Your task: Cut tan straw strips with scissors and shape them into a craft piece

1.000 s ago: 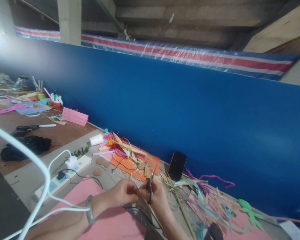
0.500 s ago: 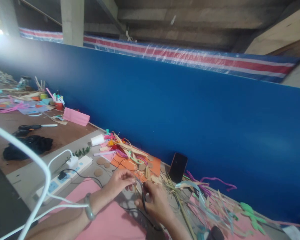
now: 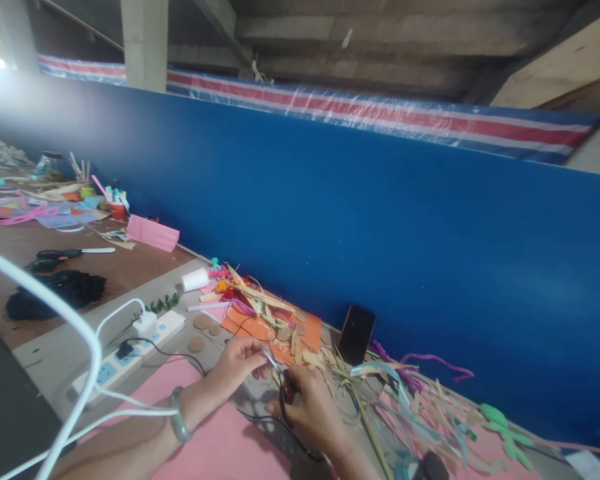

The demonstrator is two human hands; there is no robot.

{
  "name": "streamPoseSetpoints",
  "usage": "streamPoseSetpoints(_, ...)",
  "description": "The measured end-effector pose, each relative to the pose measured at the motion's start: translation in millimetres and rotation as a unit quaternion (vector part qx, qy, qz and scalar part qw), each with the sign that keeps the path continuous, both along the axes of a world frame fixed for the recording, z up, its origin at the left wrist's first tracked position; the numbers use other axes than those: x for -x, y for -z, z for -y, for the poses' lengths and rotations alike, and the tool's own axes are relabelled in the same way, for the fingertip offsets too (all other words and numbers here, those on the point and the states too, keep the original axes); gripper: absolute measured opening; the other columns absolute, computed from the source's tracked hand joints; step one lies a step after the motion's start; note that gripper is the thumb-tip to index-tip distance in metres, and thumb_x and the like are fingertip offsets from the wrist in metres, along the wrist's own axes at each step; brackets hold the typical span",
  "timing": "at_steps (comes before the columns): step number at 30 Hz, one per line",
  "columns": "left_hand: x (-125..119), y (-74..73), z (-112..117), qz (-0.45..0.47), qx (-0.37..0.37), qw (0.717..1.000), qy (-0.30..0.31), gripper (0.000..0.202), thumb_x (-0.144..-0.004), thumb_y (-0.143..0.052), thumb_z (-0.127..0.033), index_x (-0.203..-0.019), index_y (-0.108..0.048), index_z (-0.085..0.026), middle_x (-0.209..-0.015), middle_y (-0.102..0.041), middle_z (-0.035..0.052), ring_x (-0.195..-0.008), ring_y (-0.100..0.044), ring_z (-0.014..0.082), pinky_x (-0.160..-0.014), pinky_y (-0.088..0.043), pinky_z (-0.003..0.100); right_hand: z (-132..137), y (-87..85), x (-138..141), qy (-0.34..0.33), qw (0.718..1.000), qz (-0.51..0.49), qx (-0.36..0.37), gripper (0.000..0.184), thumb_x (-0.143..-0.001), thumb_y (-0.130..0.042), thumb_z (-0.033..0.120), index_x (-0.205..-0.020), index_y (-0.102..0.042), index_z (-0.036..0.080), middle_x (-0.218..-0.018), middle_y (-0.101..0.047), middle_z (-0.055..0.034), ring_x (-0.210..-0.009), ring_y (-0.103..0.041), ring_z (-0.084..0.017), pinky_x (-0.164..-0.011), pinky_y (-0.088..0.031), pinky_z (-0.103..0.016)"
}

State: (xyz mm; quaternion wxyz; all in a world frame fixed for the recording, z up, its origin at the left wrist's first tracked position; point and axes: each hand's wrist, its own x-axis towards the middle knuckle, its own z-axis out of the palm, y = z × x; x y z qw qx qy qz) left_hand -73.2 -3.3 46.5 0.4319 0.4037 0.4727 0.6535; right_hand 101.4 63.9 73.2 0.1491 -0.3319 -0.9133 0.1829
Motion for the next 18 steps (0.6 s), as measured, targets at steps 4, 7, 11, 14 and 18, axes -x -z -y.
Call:
streamPoseSetpoints(4, -1.0, -1.3, 0.4, 0.000, 0.008, 1.000, -0.006, 0.010, -0.073, -0.060, -0.023, -0.070, -0.062, -0.013, -0.055, -0.065, 0.0014, -0.052, -0.058, 0.0127, -0.055, -0.047, 0.024, -0.6, 2.0, 0.6, 0.001, 1.000, -0.007, 0.006, 0.020, -0.068, -0.065, 0.032, -0.061, -0.051, 0.020, -0.061, -0.056, 0.0037, -0.064, -0.046, -0.014, -0.061, -0.028, -0.024)
streamPoseSetpoints(7, -1.0, -1.8, -0.2, 0.002, 0.021, 1.000, -0.014, 0.008, -0.071, -0.058, -0.021, -0.068, -0.061, -0.014, -0.054, -0.064, 0.0013, -0.050, -0.058, 0.0128, -0.054, -0.047, 0.024, -1.6, 3.5, 1.3, 0.000, 1.000, -0.013, 0.006, 0.021, -0.067, -0.066, 0.032, -0.060, -0.050, 0.019, -0.059, -0.054, 0.0045, -0.062, -0.044, -0.013, -0.059, -0.027, -0.024)
streamPoseSetpoints(11, -1.3, -1.6, -0.4, 0.010, 0.028, 0.999, -0.022, 0.009, -0.070, -0.058, -0.021, -0.066, -0.061, -0.013, -0.053, -0.065, 0.0017, -0.049, -0.058, 0.0127, -0.053, -0.046, 0.024, -3.1, 6.0, 2.3, -0.002, 1.000, -0.014, 0.014, 0.024, -0.067, -0.066, 0.031, -0.059, -0.048, 0.019, -0.055, -0.050, 0.0057, -0.058, -0.039, -0.011, -0.057, -0.025, -0.023)
streamPoseSetpoints(14, -1.8, -0.2, -0.2, 0.019, 0.022, 0.999, -0.019, 0.010, -0.070, -0.059, -0.022, -0.066, -0.062, -0.013, -0.054, -0.065, 0.0021, -0.050, -0.059, 0.0128, -0.054, -0.047, 0.024, -3.4, 6.9, 3.2, 0.011, 1.000, -0.014, 0.020, 0.027, -0.067, -0.067, 0.032, -0.057, -0.046, 0.019, -0.055, -0.048, 0.0059, -0.058, -0.039, -0.011, -0.055, -0.024, -0.022)
streamPoseSetpoints(18, -1.9, 1.7, -0.8, 0.037, 0.016, 0.999, -0.014, 0.011, -0.070, -0.060, -0.024, -0.067, -0.063, -0.013, -0.056, -0.066, 0.0023, -0.052, -0.059, 0.0130, -0.055, -0.047, 0.024, -2.5, 6.2, 4.5, 0.010, 0.999, -0.020, 0.032, 0.028, -0.067, -0.068, 0.034, -0.057, -0.046, 0.018, -0.054, -0.045, 0.0062, -0.056, -0.038, -0.010, -0.053, -0.023, -0.022)
